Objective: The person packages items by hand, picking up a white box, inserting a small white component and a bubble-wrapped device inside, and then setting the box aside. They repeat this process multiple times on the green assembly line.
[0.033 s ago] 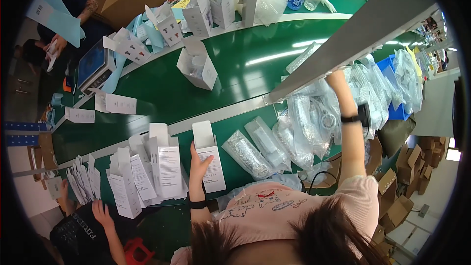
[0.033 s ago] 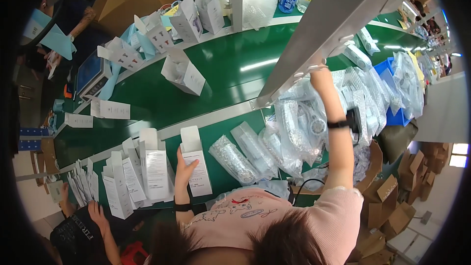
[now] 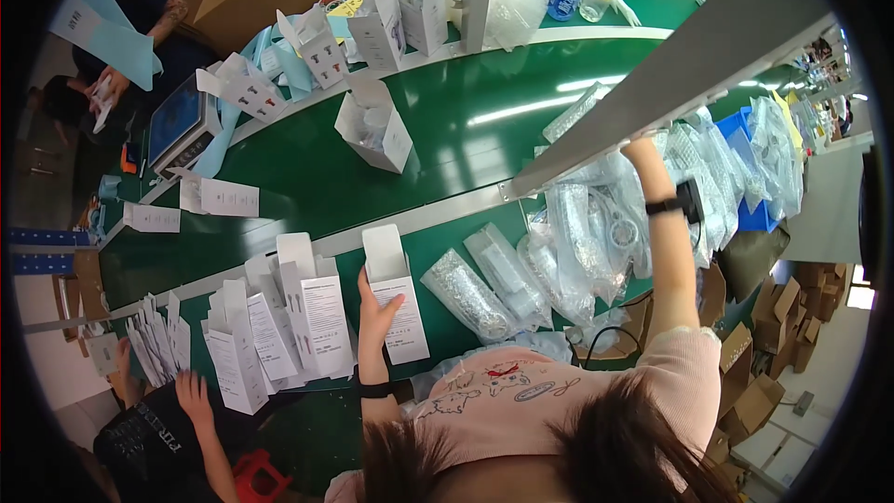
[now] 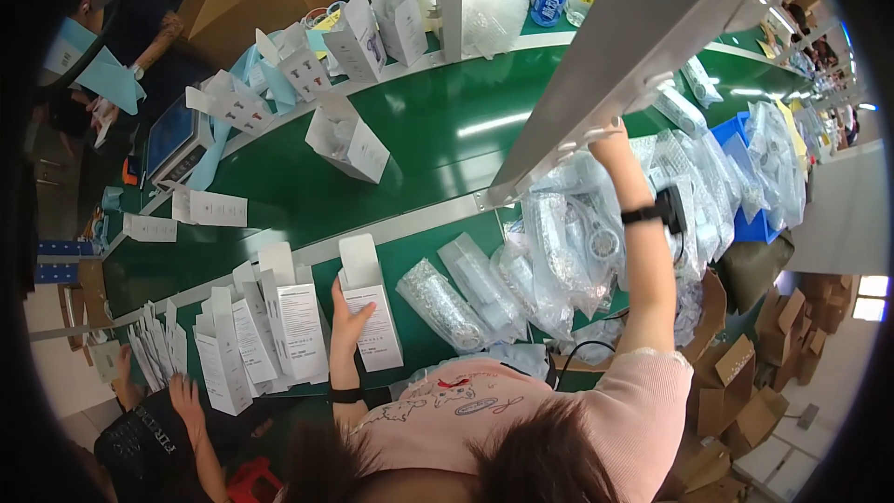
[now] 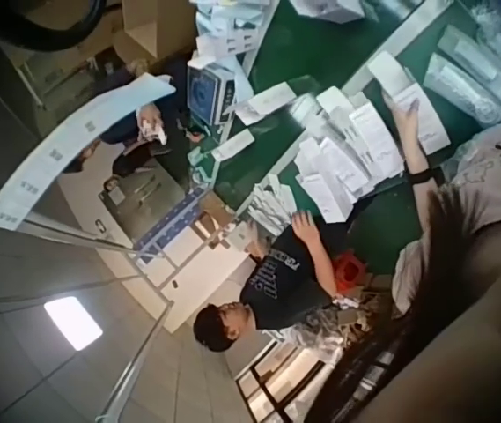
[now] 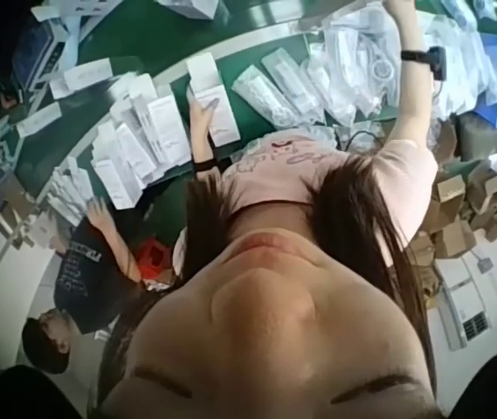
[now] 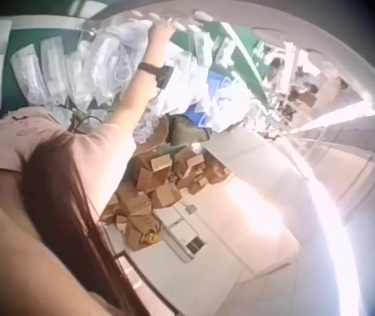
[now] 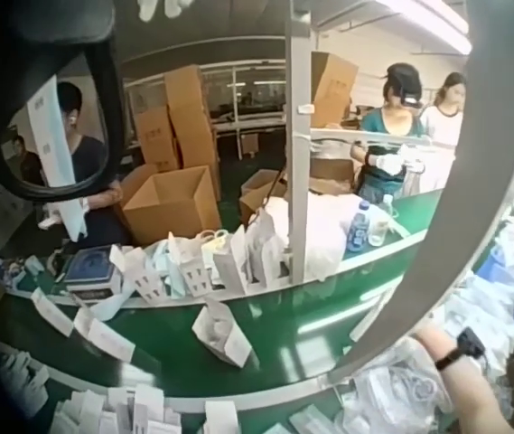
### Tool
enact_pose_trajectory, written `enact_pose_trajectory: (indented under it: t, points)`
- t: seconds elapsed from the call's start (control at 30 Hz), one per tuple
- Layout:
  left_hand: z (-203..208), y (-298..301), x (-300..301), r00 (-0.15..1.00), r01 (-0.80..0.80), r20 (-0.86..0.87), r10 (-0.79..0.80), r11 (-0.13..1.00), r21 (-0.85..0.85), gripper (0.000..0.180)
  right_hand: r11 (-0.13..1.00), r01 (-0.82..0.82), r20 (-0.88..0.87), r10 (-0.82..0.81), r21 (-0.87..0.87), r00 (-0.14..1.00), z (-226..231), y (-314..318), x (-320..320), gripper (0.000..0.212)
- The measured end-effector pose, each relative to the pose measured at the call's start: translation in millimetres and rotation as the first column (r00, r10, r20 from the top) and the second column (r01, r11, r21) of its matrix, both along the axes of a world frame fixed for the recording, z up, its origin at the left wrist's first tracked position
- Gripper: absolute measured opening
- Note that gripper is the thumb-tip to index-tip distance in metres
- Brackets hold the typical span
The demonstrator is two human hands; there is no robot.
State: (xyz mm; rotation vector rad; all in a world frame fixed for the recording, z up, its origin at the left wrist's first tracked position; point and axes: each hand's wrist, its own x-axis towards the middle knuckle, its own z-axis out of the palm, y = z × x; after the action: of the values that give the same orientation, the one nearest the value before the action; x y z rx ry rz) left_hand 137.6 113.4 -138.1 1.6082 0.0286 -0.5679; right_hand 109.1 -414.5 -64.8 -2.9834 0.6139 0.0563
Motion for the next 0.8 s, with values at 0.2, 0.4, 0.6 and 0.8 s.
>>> enact_pose_trajectory:
  t: [0.2,0.4,0.6,0.8]
  points:
    - [61.5,-20.9,5.5,0.914,-0.120,0.398,0.082,0.990,0.072,0.089,0.856,-0.480,-0.491,0.338,-0.195,0.803,11.4,33.6,64.6,0.031]
    - [57.8,-33.8,5.0,0.790,-0.094,0.596,-0.141,0.934,0.344,0.083,0.826,-0.430,-0.271,0.347,-0.366,0.898,-43.4,-20.2,55.8,0.036]
    - [45.4,-28.7,-21.6,0.809,-0.241,0.587,0.022,0.924,0.298,0.077,0.942,0.168,0.580,-0.312,0.290,0.752,27.9,9.4,-3.6,0.041]
    - [34.5,-33.9,-37.3,0.676,-0.274,0.732,0.079,0.950,0.151,0.077,0.368,-0.573,0.665,-0.570,0.732,0.484,104.8,169.6,-94.0,0.075]
